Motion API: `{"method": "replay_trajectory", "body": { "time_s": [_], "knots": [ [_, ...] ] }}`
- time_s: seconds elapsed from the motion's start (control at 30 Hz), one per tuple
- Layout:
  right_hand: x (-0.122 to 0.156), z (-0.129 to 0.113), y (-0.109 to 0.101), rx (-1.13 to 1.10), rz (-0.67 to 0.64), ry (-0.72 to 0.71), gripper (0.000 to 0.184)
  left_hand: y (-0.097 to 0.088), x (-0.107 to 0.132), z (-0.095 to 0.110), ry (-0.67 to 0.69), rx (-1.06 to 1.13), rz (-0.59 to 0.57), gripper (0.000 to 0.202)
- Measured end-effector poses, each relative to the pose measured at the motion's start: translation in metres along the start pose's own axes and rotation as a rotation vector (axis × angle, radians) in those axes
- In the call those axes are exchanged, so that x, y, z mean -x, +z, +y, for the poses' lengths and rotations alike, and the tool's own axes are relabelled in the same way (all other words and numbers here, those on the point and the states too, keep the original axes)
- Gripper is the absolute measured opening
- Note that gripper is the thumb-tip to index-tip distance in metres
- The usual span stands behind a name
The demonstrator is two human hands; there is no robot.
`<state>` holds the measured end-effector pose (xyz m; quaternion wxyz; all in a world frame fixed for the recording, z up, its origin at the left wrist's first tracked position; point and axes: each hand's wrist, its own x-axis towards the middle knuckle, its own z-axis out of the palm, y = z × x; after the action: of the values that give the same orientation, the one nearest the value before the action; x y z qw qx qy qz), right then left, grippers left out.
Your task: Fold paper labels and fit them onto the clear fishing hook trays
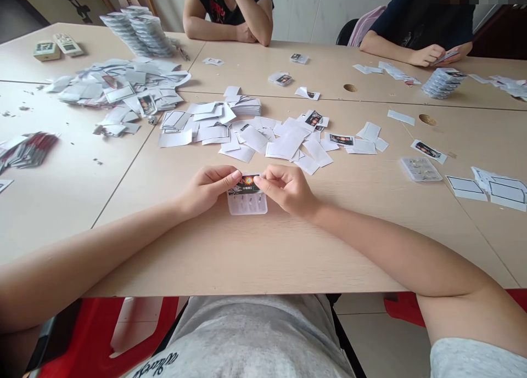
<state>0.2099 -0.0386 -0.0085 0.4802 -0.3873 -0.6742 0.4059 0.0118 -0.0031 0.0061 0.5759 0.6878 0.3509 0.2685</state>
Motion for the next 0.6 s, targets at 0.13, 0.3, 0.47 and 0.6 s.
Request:
{"method": "replay_trajectory", "body": {
  "time_s": [0.13,0.3,0.47,0.6],
  "knots": [
    [-0.004,0.001,-0.001,-0.081,-0.138,0.144,0.041,0.0,0.001,0.001,-0.001,-0.038,0.033,0.039],
    [-0.007,0.001,0.001,-0.002,-0.172,0.265,0.046,0.0,0.0,-0.002,0.051,-0.136,0.094,0.038],
    [-0.009,0.002,0.0,-0.204,-0.174,0.29,0.038,0.0,-0.004,-0.004,0.083,0.062,-0.023,0.032],
    [-0.011,0.004,-0.003,-0.297,-0.152,0.319,0.037,-0.001,-0.006,-0.003,0.077,0.175,-0.106,0.035]
  ]
}}
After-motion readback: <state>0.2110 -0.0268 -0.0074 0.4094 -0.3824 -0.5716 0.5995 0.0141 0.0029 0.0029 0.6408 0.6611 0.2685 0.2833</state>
